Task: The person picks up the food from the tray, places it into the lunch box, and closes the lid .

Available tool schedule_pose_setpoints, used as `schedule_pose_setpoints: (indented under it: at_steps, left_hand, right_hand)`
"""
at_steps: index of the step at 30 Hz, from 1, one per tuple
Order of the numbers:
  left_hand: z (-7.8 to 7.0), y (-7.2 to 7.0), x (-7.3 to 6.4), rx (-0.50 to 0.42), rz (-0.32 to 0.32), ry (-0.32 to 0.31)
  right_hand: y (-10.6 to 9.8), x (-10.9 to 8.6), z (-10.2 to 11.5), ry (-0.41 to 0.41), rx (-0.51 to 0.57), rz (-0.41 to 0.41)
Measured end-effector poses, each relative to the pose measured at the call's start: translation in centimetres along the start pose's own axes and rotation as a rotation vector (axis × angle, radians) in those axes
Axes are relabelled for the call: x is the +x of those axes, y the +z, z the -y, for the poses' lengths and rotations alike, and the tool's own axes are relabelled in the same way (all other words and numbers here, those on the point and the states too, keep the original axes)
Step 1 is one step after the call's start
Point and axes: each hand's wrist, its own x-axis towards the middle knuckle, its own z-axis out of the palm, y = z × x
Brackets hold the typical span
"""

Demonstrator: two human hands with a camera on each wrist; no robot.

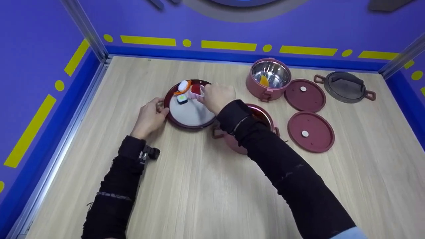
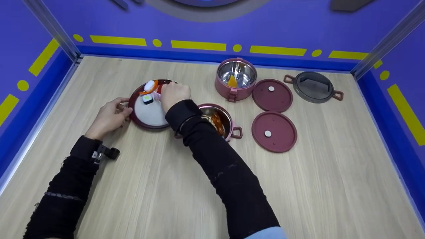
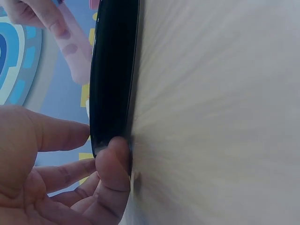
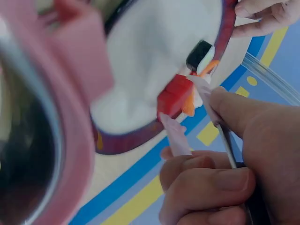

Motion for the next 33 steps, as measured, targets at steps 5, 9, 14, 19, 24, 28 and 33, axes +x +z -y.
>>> schedule_pose_setpoints:
  at_steps: [5, 9, 14, 19, 24, 28, 33]
  left_hand:
    - [0.1, -0.3, -0.1, 0.013, -0.006, 0.003]
    - [0.0, -0.4, -0.2, 0.008, -0.003, -0.006]
    - [-0.2, -0.2, -0.2, -0.009, 0.008, -0.019]
    - [-0.4, 0.1, 0.0, -0.017, 0.014, -0.02]
    - [-0.4, 0.2, 0.1, -0.022, 0.013, -0.018]
    - [-0.3, 0.1, 0.1, -0.01, 0.005, -0.011]
    - [-0.1, 0.1, 0.1, -0.017, 0.004, -0.018]
  right_hand:
    - [-1.2, -0.3, -0.9, 0.019, -0.035, 0.07]
    - [-1.5, -0.2, -1.6, 0.029, -0.007, 0.088]
    - [-0.8, 0.0, -1.8, 0.01, 0.017, 0.057]
    - [0.1, 0.3, -2.2, 0.008, -0.022, 0.036]
    - [0.7, 0.8, -2.6, 0.009, -0.003, 0.053]
    - [0.9, 0.9, -2.8, 0.001, 0.014, 0.039]
    - [0.9, 1.0, -3.0, -0.01, 0.027, 0.03]
